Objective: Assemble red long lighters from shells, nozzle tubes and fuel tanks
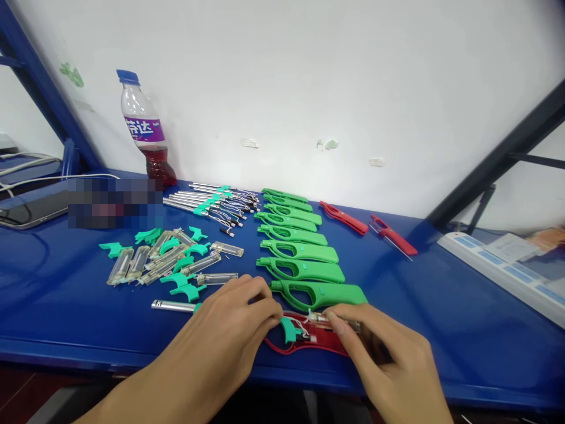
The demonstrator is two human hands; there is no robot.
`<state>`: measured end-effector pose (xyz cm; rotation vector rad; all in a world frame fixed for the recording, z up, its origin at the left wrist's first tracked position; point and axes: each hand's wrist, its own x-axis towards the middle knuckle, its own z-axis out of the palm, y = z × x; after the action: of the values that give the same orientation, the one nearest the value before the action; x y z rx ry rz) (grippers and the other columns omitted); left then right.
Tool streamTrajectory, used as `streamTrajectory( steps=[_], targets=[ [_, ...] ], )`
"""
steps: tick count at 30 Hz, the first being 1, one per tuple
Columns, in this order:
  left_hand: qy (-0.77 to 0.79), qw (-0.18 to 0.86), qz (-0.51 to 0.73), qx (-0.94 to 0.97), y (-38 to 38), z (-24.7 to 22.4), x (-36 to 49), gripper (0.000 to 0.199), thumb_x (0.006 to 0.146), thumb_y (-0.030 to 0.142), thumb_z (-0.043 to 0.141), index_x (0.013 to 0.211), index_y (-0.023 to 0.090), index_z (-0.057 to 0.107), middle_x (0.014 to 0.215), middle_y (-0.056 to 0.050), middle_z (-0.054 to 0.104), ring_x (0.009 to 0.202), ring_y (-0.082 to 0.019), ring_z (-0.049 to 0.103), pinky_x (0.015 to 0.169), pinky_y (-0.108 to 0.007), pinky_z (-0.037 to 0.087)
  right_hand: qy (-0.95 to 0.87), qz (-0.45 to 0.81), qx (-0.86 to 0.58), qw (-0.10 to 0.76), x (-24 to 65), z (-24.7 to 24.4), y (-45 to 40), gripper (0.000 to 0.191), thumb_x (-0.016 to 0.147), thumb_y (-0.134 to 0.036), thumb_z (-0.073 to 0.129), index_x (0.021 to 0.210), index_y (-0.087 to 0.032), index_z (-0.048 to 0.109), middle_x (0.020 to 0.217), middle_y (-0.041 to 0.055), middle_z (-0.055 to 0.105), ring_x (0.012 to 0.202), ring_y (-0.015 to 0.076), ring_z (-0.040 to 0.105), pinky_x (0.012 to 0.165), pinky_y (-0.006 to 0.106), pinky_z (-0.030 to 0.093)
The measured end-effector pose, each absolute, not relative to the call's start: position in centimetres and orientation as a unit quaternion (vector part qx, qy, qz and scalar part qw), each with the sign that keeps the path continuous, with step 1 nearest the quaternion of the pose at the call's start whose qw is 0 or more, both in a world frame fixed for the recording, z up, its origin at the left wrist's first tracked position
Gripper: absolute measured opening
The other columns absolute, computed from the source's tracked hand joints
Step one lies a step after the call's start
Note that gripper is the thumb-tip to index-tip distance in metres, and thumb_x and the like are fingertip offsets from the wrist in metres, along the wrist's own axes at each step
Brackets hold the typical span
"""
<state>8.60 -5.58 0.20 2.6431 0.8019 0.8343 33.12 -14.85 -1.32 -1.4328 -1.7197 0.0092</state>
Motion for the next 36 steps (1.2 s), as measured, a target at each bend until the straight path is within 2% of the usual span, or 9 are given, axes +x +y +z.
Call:
streamTrajectory(
  steps=[6, 13, 19, 24, 30, 34, 36],
  targets=[
    [0.274, 0.142, 0.277, 0.91, -6.1, 0.6, 8.4, 0.027, 0.111, 0.014, 0.048, 0.098, 0.024, 0.07, 0.101, -0.003, 0.068, 0.09, -0.021, 0.064, 0.082, -0.037, 0.052, -0.693, 0.001, -0.568, 0.444, 33.0, -1.2, -14.8, 0.008, 0.108, -0.029, 0.071, 0.109, -0.036, 0.076, 0.099, -0.0129, 0.082, 0.081, 0.0053, 0.078, 0.081, 0.009, 0.058],
    [0.275, 0.132, 0.26, 0.916, -5.6, -0.4, 7.7, 0.026, 0.11, 0.011, 0.05, 0.11, 0.029, 0.068, 0.108, 0.001, 0.068, 0.091, -0.02, 0.062, 0.079, -0.036, 0.046, -0.681, 0.005, -0.577, 0.451, 33.0, -1.2, -15.0, 0.009, 0.107, -0.029, 0.071, 0.105, -0.035, 0.077, 0.095, -0.013, 0.083, 0.071, 0.0052, 0.076, 0.073, 0.01, 0.057],
    [0.277, 0.134, 0.256, 0.916, -5.4, -0.9, 7.6, 0.022, 0.109, 0.01, 0.053, 0.103, 0.027, 0.066, 0.102, 0.001, 0.066, 0.089, -0.019, 0.059, 0.078, -0.034, 0.043, -0.681, -0.007, -0.577, 0.452, 33.0, -1.3, -14.9, 0.008, 0.107, -0.03, 0.071, 0.105, -0.035, 0.077, 0.096, -0.0122, 0.084, 0.074, 0.0069, 0.079, 0.071, 0.011, 0.058],
    [0.284, 0.158, 0.262, 0.909, -5.5, -0.7, 7.6, 0.023, 0.112, 0.013, 0.051, 0.104, 0.027, 0.067, 0.105, 0.001, 0.067, 0.091, -0.017, 0.062, 0.079, -0.032, 0.044, -0.681, -0.009, -0.572, 0.458, 33.0, -1.1, -14.8, 0.009, 0.107, -0.028, 0.071, 0.104, -0.033, 0.078, 0.096, -0.0111, 0.084, 0.075, 0.0068, 0.079, 0.074, 0.01, 0.059],
    [0.302, 0.172, 0.239, 0.907, -5.4, 0.0, 8.0, 0.025, 0.112, 0.012, 0.049, 0.107, 0.026, 0.069, 0.104, 0.001, 0.069, 0.089, -0.017, 0.066, 0.079, -0.032, 0.047, -0.678, -0.007, -0.574, 0.459, 32.8, -0.9, -15.5, 0.011, 0.107, -0.029, 0.071, 0.101, -0.03, 0.079, 0.094, -0.0049, 0.085, 0.079, 0.0146, 0.083, 0.072, 0.017, 0.063],
    [0.292, 0.146, 0.265, 0.907, -5.4, 0.0, 8.1, 0.026, 0.11, 0.011, 0.052, 0.115, 0.028, 0.071, 0.107, 0.001, 0.071, 0.092, -0.017, 0.07, 0.078, -0.031, 0.049, -0.679, -0.008, -0.57, 0.463, 32.7, -0.7, -15.6, 0.012, 0.107, -0.028, 0.07, 0.1, -0.03, 0.079, 0.09, -0.0052, 0.084, 0.075, 0.014, 0.082, 0.07, 0.018, 0.062],
    [0.286, 0.14, 0.269, 0.909, -5.5, 0.0, 8.0, 0.027, 0.11, 0.011, 0.051, 0.113, 0.027, 0.073, 0.107, 0.0, 0.071, 0.091, -0.018, 0.07, 0.077, -0.032, 0.049, -0.679, -0.005, -0.571, 0.461, 32.8, -0.7, -15.5, 0.012, 0.107, -0.027, 0.07, 0.101, -0.031, 0.079, 0.091, -0.0058, 0.084, 0.076, 0.0134, 0.082, 0.071, 0.017, 0.062]
  ],
)
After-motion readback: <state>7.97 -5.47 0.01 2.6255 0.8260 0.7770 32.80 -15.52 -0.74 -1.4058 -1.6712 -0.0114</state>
